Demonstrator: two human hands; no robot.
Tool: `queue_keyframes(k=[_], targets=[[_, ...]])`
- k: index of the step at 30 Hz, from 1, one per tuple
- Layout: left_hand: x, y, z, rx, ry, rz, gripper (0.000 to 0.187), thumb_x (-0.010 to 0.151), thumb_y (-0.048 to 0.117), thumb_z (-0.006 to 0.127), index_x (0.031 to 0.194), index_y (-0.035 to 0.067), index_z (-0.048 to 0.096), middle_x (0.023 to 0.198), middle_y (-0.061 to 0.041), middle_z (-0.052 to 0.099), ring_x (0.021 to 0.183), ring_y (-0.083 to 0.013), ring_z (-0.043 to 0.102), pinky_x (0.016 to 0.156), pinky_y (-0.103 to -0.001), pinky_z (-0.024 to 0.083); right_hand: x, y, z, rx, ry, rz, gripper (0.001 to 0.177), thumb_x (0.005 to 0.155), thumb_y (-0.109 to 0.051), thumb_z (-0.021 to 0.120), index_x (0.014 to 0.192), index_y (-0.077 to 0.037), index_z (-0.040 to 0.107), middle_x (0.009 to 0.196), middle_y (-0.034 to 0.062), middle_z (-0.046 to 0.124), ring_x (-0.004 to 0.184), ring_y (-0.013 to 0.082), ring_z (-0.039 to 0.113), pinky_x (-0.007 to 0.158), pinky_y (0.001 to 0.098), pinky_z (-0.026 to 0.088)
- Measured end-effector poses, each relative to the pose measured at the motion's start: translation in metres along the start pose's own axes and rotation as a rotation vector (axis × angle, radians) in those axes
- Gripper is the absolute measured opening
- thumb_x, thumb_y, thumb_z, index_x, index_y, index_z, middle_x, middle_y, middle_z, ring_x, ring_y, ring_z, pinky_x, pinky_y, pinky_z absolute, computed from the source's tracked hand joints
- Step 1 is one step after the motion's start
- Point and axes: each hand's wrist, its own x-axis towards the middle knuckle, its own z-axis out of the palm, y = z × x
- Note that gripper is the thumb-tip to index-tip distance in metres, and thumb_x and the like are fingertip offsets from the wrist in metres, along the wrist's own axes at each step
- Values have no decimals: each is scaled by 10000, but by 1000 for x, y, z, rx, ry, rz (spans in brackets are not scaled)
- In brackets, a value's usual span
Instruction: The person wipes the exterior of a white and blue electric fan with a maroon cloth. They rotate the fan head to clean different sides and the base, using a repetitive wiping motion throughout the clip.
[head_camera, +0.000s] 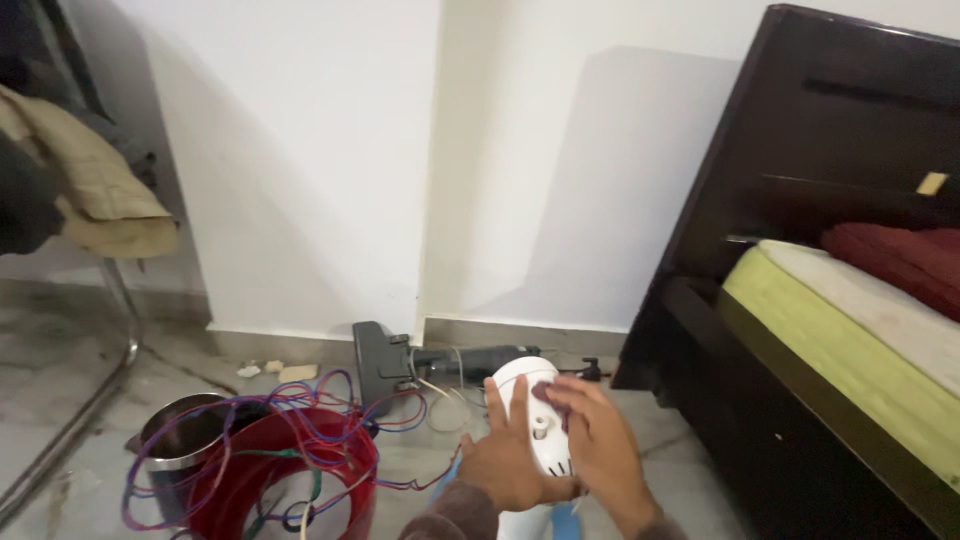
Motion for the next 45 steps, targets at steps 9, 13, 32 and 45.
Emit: queue_keyframes(k=[9, 13, 32, 45], targets=[[1, 1, 0, -38, 9, -26, 1585, 577, 706, 854, 1625, 158, -201, 1683, -296, -214, 1373, -380, 535, 1194, -651, 244, 35, -23, -44, 457, 148, 472, 390, 1028, -69, 390, 1230, -37, 722, 1183, 176, 766, 1017, 271, 724, 849, 337, 573], [0, 7, -1, -59, 22, -15, 1588, 585, 675, 894, 1624, 200, -207, 1676, -269, -217, 1427, -389, 461, 1192, -652, 225, 71, -56, -37, 581, 358, 204, 376, 1013, -119, 450, 1361, -56, 577, 1350, 153, 572, 1203, 226, 601, 941, 406, 543], [-8, 7, -5, -74, -7, -20, 1554, 595, 714, 838, 1640, 184, -182, 1692, -286, -196, 1412, -390, 493, 1195, -676, 223, -4, -24, -32, -123, -237, 5, 349, 901, -91, 626, 1239, -108, 712, 1361, 73, 620, 1178, 225, 671, 966, 309, 522], [2, 13, -6, -4, -39, -90, 1507, 628, 688, 808, 1645, 207, -194, 1693, -303, -227, 1354, -374, 567, 1182, -641, 288, 75, -3, 35, 17, -189, 88, 310, 846, -78, 543, 1004, -97, 809, 1201, 110, 713, 1075, 278, 725, 917, 356, 571]])
